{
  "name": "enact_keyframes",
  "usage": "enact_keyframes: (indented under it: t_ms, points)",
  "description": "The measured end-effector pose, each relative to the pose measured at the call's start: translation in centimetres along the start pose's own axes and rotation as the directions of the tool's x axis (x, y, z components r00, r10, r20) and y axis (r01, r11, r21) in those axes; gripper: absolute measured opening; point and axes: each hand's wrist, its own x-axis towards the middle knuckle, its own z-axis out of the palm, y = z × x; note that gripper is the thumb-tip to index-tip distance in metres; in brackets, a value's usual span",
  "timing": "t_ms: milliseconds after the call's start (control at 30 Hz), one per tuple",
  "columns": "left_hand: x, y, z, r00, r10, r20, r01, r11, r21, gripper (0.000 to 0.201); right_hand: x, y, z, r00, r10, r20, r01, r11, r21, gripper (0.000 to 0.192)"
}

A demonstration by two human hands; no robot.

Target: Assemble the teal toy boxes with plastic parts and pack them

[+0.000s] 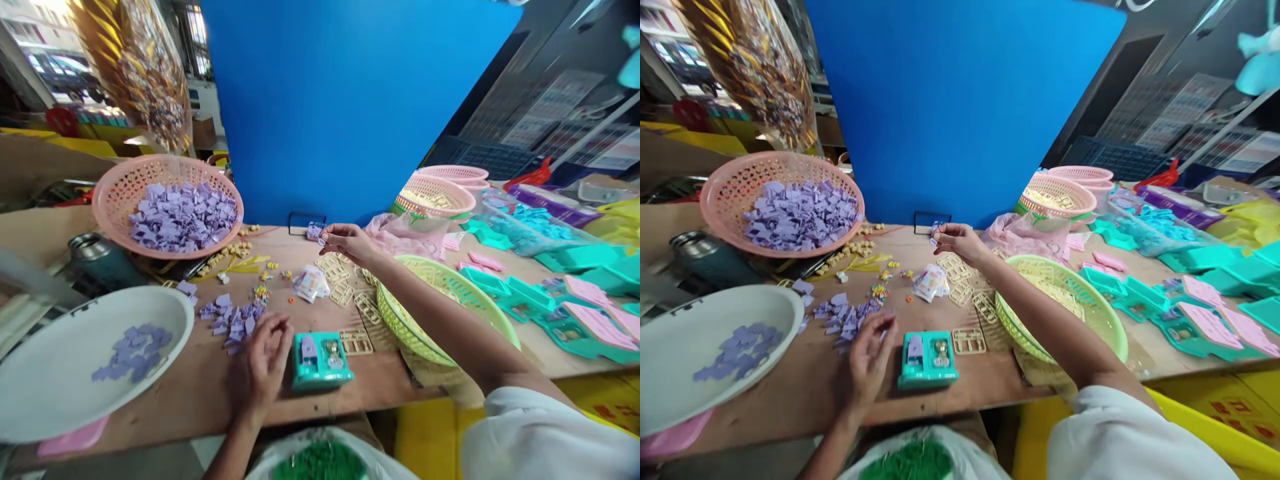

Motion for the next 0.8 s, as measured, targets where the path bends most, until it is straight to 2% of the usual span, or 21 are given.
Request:
enact_keyframes:
  t_ms: [33, 100, 167, 233, 300, 367, 433, 533, 600, 667, 700, 733, 800]
  points:
    - [0.3, 1.3, 0.2, 1.000, 0.015, 0.000, -0.014, 0.997, -0.071, 0.047, -2.5, -0.1, 1.3, 0.999, -0.036, 0.033, 0.032, 0.994, 0.104, 0.047]
    - [1.0, 3.5, 0.9, 0.993, -0.043, 0.106, 0.065, 0.976, -0.207, 0.051, -7.1, -0.2, 4.1, 0.988, -0.138, 0.070, 0.112, 0.952, 0.283, 0.053]
    - [1.7, 4.6, 1.6, 0.982, -0.092, 0.164, 0.139, 0.941, -0.307, 0.056, -10.8, -0.3, 6.6, 0.968, -0.250, 0.009, 0.234, 0.916, 0.327, 0.049]
    - [1.9, 4.9, 2.1, 0.983, -0.124, 0.137, 0.164, 0.927, -0.338, 0.055, -13.4, -0.5, 8.2, 0.917, -0.380, -0.121, 0.396, 0.904, 0.160, 0.038]
    - [1.6, 4.7, 2.3, 0.986, -0.131, 0.108, 0.160, 0.930, -0.330, 0.054, -15.0, -0.5, 8.8, 0.826, -0.539, -0.163, 0.529, 0.842, -0.107, 0.025]
    - [1.0, 4.4, 2.5, 0.990, -0.108, 0.090, 0.131, 0.942, -0.307, 0.052, -16.1, -0.6, 8.6, 0.767, -0.638, -0.071, 0.584, 0.739, -0.337, 0.018]
    - [0.3, 4.1, 2.6, 0.996, -0.063, 0.069, 0.081, 0.955, -0.284, 0.052, -16.9, -0.8, 8.0, 0.761, -0.648, 0.030, 0.582, 0.662, -0.473, 0.018]
    - [-0.6, 3.4, 2.3, 0.996, 0.020, 0.092, 0.001, 0.974, -0.226, 0.049, -17.5, -1.2, 7.3, 0.808, -0.580, 0.099, 0.530, 0.645, -0.550, 0.019]
    - [-1.0, 2.3, 1.6, 0.985, 0.096, 0.141, -0.079, 0.990, -0.119, 0.046, -17.3, -1.3, 6.9, 0.881, -0.453, 0.134, 0.454, 0.734, -0.505, 0.015]
    - [-1.3, 0.5, 0.7, 0.974, 0.131, 0.183, -0.134, 0.991, 0.001, 0.049, -16.6, -1.0, 6.7, 0.956, -0.217, 0.198, 0.278, 0.886, -0.370, 0.013]
    - [-1.4, -0.5, 0.3, 0.972, 0.115, 0.203, -0.125, 0.991, 0.037, 0.052, -16.2, -0.7, 6.7, 0.966, -0.075, 0.247, 0.145, 0.949, -0.279, 0.016]
    - [-1.6, -1.6, 0.1, 0.972, 0.077, 0.224, -0.091, 0.995, 0.050, 0.053, -15.7, -0.4, 6.7, 0.952, 0.059, 0.301, -0.001, 0.982, -0.191, 0.021]
    - [-2.0, -3.6, 0.1, 0.963, -0.023, 0.267, 0.017, 1.000, 0.022, 0.049, -14.7, 0.1, 6.8, 0.890, 0.248, 0.383, -0.241, 0.968, -0.065, 0.032]
